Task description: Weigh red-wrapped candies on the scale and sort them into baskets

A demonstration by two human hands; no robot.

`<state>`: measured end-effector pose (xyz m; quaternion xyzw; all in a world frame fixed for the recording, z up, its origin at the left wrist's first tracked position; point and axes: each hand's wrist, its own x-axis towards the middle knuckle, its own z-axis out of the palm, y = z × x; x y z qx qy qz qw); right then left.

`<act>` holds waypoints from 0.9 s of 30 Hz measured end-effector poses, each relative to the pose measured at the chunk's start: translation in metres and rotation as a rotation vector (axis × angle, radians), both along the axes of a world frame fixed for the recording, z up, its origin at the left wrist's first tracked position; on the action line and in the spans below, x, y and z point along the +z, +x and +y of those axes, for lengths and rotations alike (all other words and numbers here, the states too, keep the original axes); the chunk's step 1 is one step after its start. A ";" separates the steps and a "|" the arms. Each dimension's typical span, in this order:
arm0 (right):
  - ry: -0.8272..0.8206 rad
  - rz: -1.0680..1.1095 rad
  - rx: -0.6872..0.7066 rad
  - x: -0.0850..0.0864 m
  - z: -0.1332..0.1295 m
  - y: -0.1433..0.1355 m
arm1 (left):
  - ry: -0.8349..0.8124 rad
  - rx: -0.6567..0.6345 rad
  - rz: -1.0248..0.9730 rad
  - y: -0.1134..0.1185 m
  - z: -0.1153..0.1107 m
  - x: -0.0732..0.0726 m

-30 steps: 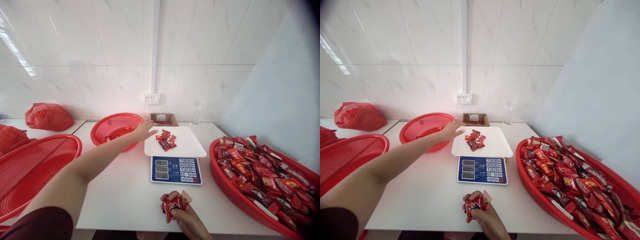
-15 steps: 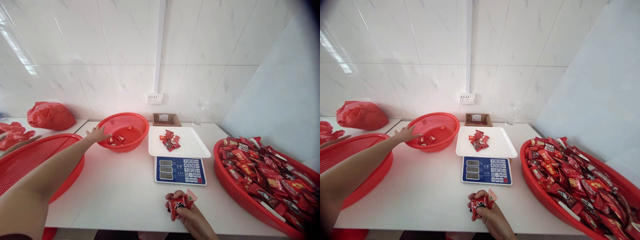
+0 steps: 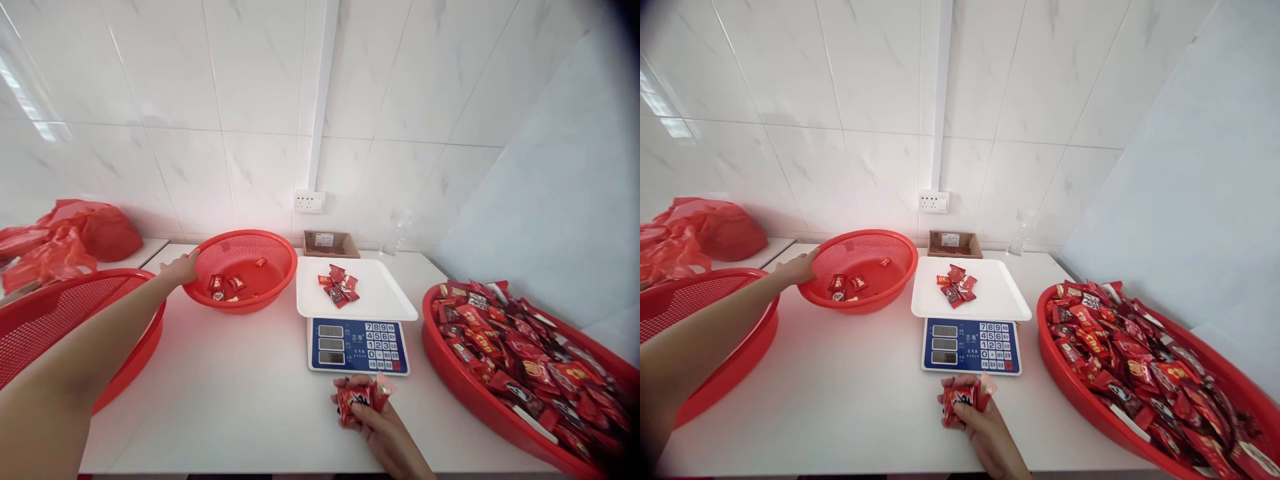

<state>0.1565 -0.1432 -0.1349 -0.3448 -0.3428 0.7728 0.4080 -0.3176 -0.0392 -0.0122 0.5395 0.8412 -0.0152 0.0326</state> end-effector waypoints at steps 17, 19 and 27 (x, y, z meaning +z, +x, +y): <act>0.516 -0.689 -0.528 0.086 0.185 -0.012 | 0.069 -0.270 0.201 0.067 -0.034 0.010; 0.493 -0.592 -0.512 0.090 0.188 -0.014 | 0.058 -0.292 0.182 0.071 -0.039 0.011; 0.546 -0.415 -0.663 0.094 0.135 0.003 | 0.077 -0.331 0.026 0.077 -0.053 0.017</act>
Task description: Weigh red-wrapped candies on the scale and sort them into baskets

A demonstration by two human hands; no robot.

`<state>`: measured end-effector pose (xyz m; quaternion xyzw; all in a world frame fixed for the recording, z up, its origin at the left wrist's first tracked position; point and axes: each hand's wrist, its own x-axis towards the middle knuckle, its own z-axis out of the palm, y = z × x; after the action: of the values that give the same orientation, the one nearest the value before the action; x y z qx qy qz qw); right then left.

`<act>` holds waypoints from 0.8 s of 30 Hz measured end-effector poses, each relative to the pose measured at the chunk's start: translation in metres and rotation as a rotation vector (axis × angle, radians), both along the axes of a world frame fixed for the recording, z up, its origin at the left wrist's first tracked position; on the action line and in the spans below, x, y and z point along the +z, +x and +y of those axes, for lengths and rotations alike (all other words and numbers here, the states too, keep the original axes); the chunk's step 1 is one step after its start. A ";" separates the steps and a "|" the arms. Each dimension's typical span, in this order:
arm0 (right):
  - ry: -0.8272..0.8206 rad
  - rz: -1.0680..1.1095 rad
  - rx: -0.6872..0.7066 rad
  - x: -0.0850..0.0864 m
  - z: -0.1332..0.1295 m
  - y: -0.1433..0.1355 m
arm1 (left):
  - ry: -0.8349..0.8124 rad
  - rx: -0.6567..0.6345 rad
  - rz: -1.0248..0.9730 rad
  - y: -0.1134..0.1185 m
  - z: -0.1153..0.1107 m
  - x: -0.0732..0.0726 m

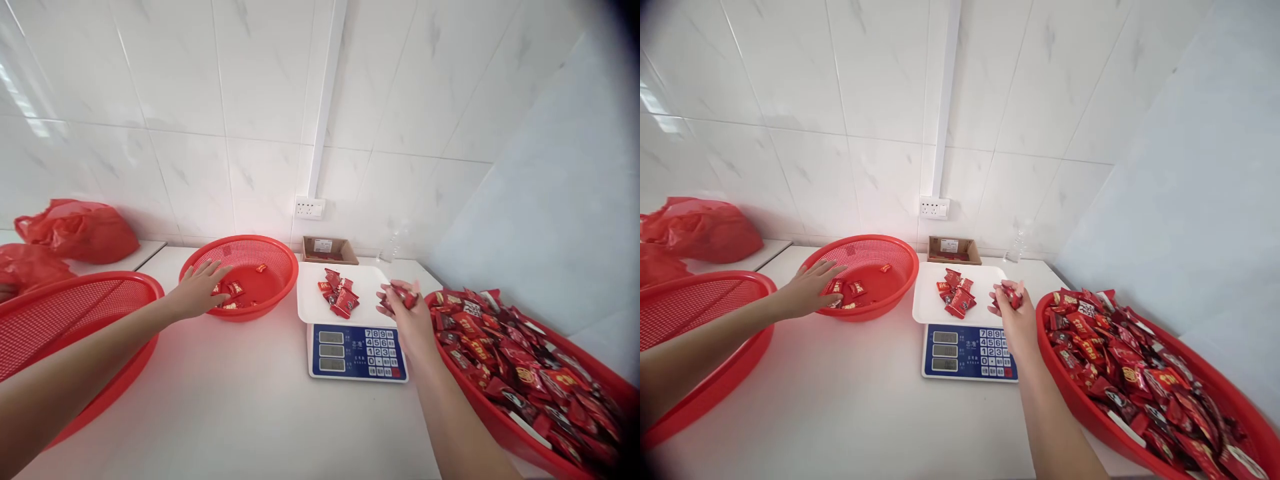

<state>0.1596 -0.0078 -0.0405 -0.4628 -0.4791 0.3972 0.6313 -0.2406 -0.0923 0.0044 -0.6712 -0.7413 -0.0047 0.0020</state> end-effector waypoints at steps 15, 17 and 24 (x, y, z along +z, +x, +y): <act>-0.274 0.089 0.029 -0.079 -0.117 0.029 | -0.052 -0.265 -0.113 0.067 0.007 0.009; -0.299 0.108 0.058 -0.085 -0.122 0.024 | -0.055 -0.356 -0.137 0.086 0.010 0.008; -0.334 0.081 0.193 -0.095 -0.136 0.004 | -0.034 -0.853 -0.173 0.174 0.028 -0.014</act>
<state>0.1632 -0.1438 -0.1352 -0.4968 -0.4229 0.5482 0.5233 -0.0662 -0.0647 -0.0096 -0.9145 -0.3949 -0.0491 -0.0732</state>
